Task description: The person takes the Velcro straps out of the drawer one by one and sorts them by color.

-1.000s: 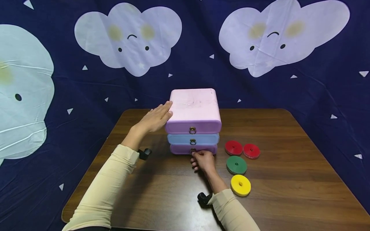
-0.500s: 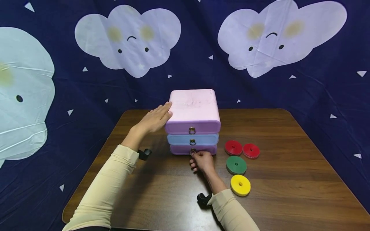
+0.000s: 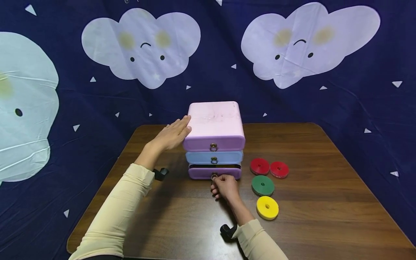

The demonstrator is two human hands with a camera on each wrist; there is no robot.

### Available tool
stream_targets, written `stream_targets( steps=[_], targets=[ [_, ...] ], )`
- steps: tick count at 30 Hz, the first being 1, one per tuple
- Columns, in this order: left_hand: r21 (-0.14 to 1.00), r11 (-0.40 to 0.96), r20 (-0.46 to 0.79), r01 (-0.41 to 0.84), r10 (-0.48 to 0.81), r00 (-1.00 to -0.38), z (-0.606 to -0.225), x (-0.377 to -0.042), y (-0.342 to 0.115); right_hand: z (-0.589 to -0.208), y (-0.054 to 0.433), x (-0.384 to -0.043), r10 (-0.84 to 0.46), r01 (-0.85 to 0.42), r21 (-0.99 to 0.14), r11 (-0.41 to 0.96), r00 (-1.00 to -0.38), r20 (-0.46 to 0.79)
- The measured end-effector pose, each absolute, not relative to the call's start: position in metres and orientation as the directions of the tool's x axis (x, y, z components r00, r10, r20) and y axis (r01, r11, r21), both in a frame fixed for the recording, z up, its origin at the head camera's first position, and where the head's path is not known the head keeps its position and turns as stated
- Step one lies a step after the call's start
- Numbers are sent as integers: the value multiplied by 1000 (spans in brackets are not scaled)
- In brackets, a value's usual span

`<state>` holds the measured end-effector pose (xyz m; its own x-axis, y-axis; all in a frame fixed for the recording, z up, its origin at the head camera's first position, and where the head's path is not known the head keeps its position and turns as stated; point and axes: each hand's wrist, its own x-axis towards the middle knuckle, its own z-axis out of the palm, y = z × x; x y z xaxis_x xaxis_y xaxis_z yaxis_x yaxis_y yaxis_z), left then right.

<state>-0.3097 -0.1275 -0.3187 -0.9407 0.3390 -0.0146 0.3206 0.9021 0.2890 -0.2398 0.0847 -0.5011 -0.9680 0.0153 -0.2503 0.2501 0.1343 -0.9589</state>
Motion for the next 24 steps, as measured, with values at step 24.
stream_targets(
  steps=[24],
  targets=[
    [308,898,-22,313,336,-942,-319,-309,-129,-500,87,-193,-28,244,-959,148,-968,-250]
  ],
)
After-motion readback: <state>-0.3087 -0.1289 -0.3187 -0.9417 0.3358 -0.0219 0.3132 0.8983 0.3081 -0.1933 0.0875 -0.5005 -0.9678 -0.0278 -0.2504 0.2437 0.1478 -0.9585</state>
